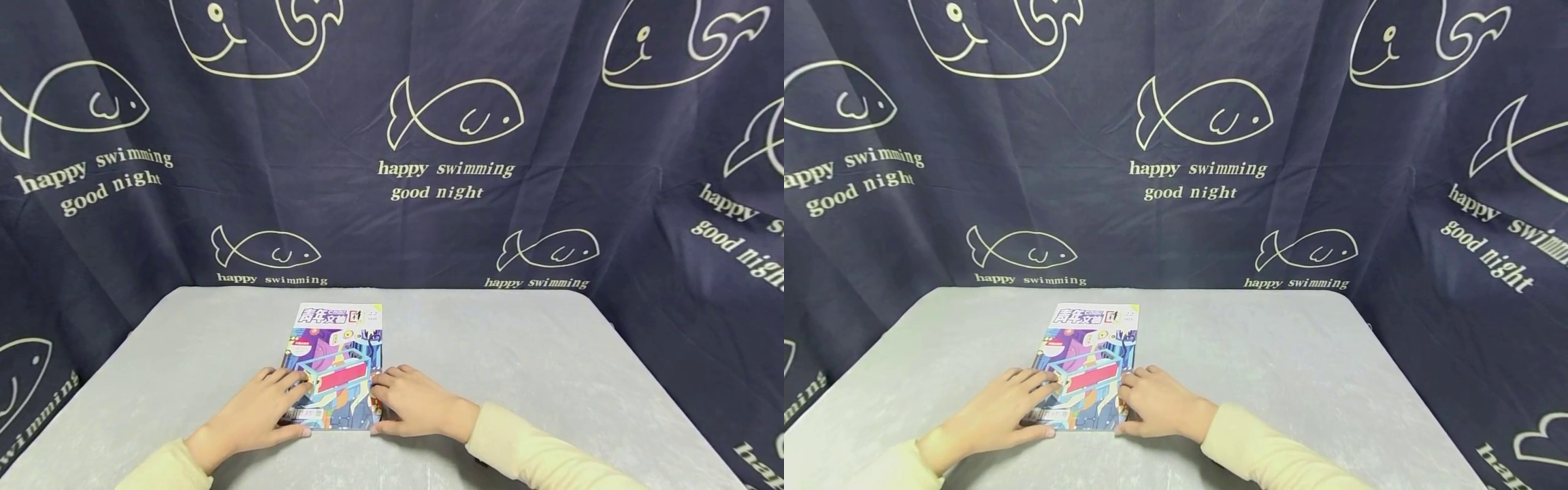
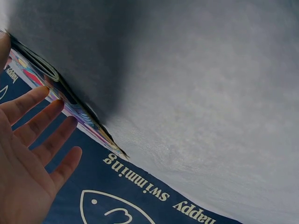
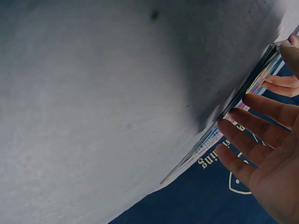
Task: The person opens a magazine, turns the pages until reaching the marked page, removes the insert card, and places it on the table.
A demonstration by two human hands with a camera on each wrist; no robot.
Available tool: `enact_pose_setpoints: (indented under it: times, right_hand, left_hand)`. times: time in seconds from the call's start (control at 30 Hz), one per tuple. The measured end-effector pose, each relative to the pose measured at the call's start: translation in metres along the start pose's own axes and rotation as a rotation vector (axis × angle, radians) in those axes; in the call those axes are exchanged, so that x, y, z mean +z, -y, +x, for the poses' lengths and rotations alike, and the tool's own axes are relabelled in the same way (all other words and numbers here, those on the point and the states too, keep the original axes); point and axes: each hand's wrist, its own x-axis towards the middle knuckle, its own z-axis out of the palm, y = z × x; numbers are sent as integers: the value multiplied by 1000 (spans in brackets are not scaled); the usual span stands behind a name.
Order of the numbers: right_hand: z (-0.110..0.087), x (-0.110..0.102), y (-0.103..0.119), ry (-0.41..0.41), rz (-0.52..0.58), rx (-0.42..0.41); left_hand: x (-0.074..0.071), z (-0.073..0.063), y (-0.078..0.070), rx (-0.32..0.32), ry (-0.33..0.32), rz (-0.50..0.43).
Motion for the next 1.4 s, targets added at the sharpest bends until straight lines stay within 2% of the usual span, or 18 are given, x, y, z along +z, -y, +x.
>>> enact_pose_setpoints:
  times: [0.57, 0.93, 1.2, 1.4]
  right_hand:
    - [3, 0, 2, -26, -28, -13]
    - [4, -1, 1, -53, -14, -41]
    - [3, 0, 0, -91, -20, -66]
    - [2, -1, -1, -91, -16, -70]
  left_hand:
    - [-1, 1, 1, -10, 31, -16]
    - [0, 1, 1, -10, 16, -27]
    - [0, 1, 1, -39, 61, -58]
    - [-2, 1, 1, -48, 66, -63]
